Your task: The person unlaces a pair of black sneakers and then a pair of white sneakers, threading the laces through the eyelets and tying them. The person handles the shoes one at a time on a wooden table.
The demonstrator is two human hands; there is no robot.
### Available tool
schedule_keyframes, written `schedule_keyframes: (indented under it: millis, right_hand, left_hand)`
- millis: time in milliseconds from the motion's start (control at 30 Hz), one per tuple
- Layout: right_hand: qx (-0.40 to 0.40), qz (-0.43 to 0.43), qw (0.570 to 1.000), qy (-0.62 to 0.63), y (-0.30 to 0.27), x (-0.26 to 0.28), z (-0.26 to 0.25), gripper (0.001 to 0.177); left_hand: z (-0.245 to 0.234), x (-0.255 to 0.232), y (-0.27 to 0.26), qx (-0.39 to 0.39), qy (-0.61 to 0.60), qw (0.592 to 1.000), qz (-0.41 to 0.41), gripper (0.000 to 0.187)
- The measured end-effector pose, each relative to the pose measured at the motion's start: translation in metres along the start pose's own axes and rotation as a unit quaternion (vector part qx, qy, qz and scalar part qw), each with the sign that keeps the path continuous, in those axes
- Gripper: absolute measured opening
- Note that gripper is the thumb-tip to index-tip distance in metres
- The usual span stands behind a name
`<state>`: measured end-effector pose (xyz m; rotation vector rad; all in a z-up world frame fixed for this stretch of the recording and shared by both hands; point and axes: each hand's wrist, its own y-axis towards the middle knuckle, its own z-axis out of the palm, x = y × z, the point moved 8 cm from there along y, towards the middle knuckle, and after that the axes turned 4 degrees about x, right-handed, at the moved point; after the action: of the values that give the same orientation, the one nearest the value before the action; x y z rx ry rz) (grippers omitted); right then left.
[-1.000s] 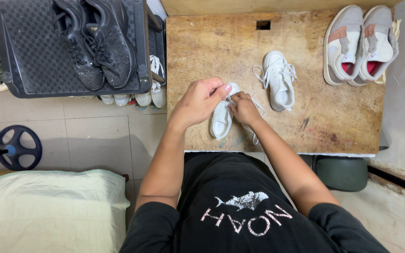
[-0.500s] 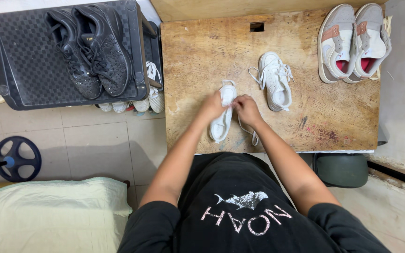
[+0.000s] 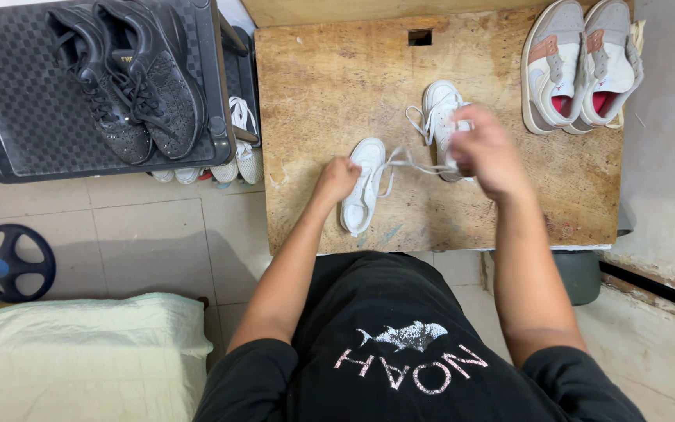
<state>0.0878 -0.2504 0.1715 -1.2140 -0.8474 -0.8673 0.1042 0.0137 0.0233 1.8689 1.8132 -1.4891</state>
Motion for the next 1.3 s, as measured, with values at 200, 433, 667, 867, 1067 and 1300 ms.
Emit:
schedule_keyframes:
  millis: [200, 433, 667, 867, 1067, 1300]
  right_hand:
    - [0.07, -0.061, 0.837, -0.539, 0.059, -0.107, 0.076, 0.041]
    - [0.087, -0.098, 0.892, -0.433, 0.095, -0.169, 0.088, 0.023]
    - [0.095, -0.092, 0.941, -0.313, 0.11, -0.199, 0.081, 0.015]
    - [0.101, 0.02, 0.989, -0.103, 0.121, -0.239, 0.07, 0.016]
    - [0.062, 0.021, 0.967, -0.247, 0.107, -0.202, 0.07, 0.013]
    - [0.056, -0.236, 0.853, -0.462, 0.071, -0.115, 0.098, 0.012]
  left_hand:
    - [-0.035, -0.07, -0.029, 0.006, 0.007, 0.994, 0.113, 0.02]
    - [-0.065, -0.076, -0.036, -0.1, 0.185, 0.966, 0.149, 0.019]
    - [-0.074, -0.033, -0.03, -0.149, 0.069, 0.978, 0.127, 0.018]
    - [-0.031, -0.026, -0.028, -0.215, 0.085, 0.956, 0.18, 0.012]
    - [0.016, 0.003, 0.0, -0.151, -0.025, 0.979, 0.134, 0.01]
    - [0.021, -0.009, 0.004, -0.155, 0.052, 0.962, 0.219, 0.007]
